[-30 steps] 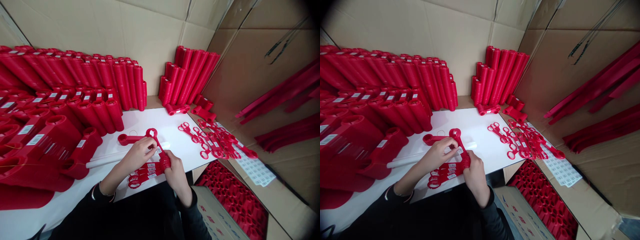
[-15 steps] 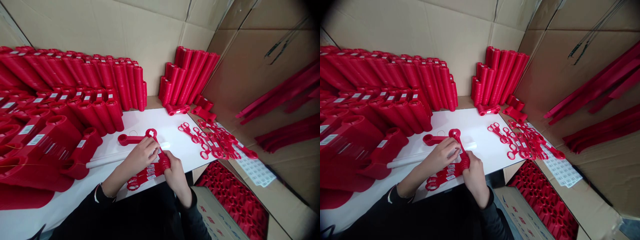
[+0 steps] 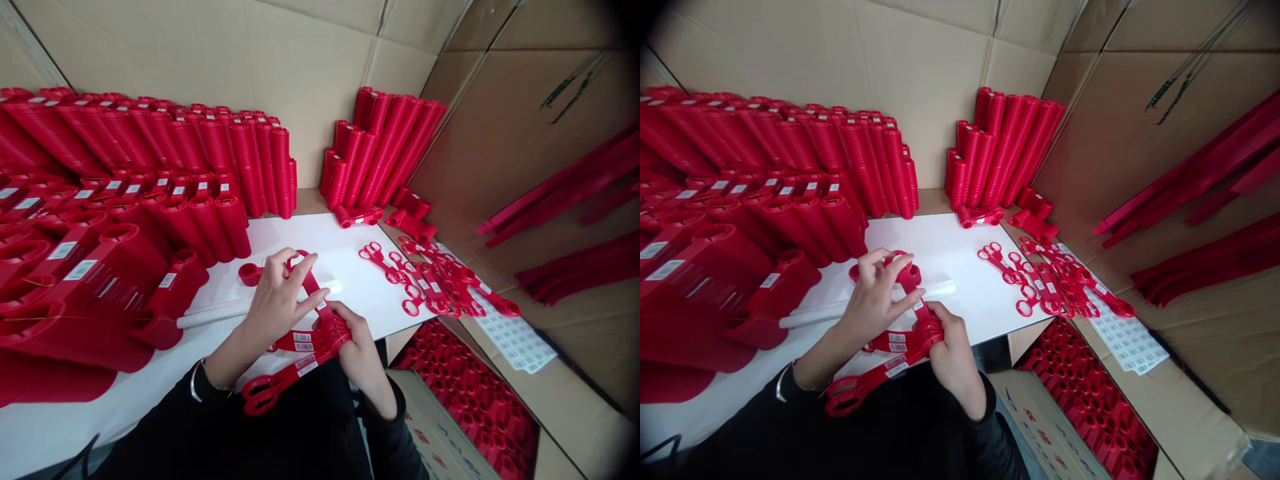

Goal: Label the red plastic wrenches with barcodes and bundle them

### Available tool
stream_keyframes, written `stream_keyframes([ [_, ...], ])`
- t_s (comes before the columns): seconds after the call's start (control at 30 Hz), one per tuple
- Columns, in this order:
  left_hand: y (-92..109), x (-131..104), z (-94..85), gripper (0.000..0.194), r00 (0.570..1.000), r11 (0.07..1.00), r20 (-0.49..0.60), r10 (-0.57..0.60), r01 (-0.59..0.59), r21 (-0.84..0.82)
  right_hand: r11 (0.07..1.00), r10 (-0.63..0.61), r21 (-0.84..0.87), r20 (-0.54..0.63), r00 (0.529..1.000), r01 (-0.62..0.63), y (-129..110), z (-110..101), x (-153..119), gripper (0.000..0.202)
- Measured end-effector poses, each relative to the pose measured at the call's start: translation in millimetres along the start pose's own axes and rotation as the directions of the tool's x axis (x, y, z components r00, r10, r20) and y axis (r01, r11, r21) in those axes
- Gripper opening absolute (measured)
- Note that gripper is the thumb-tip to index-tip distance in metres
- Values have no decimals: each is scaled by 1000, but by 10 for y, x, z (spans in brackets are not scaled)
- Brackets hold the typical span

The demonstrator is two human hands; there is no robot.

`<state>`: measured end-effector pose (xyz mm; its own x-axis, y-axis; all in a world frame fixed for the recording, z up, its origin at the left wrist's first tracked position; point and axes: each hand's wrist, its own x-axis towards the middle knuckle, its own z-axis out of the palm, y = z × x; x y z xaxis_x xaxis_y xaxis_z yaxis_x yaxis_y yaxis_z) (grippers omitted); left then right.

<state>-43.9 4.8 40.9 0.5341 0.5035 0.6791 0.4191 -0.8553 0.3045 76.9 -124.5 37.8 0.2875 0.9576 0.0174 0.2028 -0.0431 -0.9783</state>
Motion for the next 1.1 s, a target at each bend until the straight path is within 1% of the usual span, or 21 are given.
stream_keyframes([
  [0.07,-38,41,-53,37,998,996,-15,-65,64,-58,1000,12,23,22,1000,-13,-14,0,-13,42],
  [0.17,-60,78,-146,23,992,980,-16,-126,122,-159,999,13,50,43,999,-16,-30,-5,-30,41],
  [0.23,-39,77,-203,22,983,953,-33,-179,165,-256,997,21,67,47,999,-24,-44,-10,-42,39],
  [0.3,1,64,-250,29,962,903,-68,-265,223,-367,997,29,72,40,999,-32,-63,-14,-54,38],
  [0.37,43,54,-290,34,943,838,-71,-324,252,-484,997,26,68,25,999,-28,-86,-17,-66,38],
  [0.47,94,59,-355,23,939,759,-59,-340,237,-606,998,6,57,-14,1000,-5,-121,-23,-79,38],
  [0.57,139,55,-438,13,935,741,-76,-346,223,-633,998,-43,39,-59,997,45,-142,-28,-87,38],
  [0.67,188,-4,-529,15,925,759,-92,-368,242,-605,993,-118,8,-142,983,121,-143,-34,-91,32],
  [0.77,218,-114,-612,19,924,775,-92,-372,255,-577,983,-182,-33,-234,955,179,-136,-45,-99,30],
  [0.8,216,-157,-636,21,930,775,-73,-361,256,-578,980,-201,-54,-258,945,194,-134,-51,-105,32],
  [0.83,206,-200,-658,21,940,774,-30,-339,261,-577,975,-221,-81,-284,933,206,-132,-57,-111,34],
  [0.9,164,-287,-698,22,956,771,102,-274,282,-572,963,-264,-150,-340,903,225,-126,-68,-126,37],
  [0.93,134,-330,-714,22,951,757,175,-254,308,-576,955,-286,-185,-360,888,233,-119,-72,-133,37],
  [0.97,101,-370,-729,20,937,732,242,-251,348,-586,947,-305,-212,-369,878,240,-110,-73,-138,37],
  [1.03,33,-437,-758,15,898,652,353,-261,434,-622,934,-338,-241,-361,869,263,-80,-66,-145,37],
  [1.07,4,-460,-773,13,880,607,405,-247,466,-643,928,-353,-249,-351,867,277,-60,-60,-146,36],
  [1.1,-20,-476,-789,12,861,571,465,-207,493,-657,921,-368,-258,-343,864,290,-37,-55,-146,37],
])
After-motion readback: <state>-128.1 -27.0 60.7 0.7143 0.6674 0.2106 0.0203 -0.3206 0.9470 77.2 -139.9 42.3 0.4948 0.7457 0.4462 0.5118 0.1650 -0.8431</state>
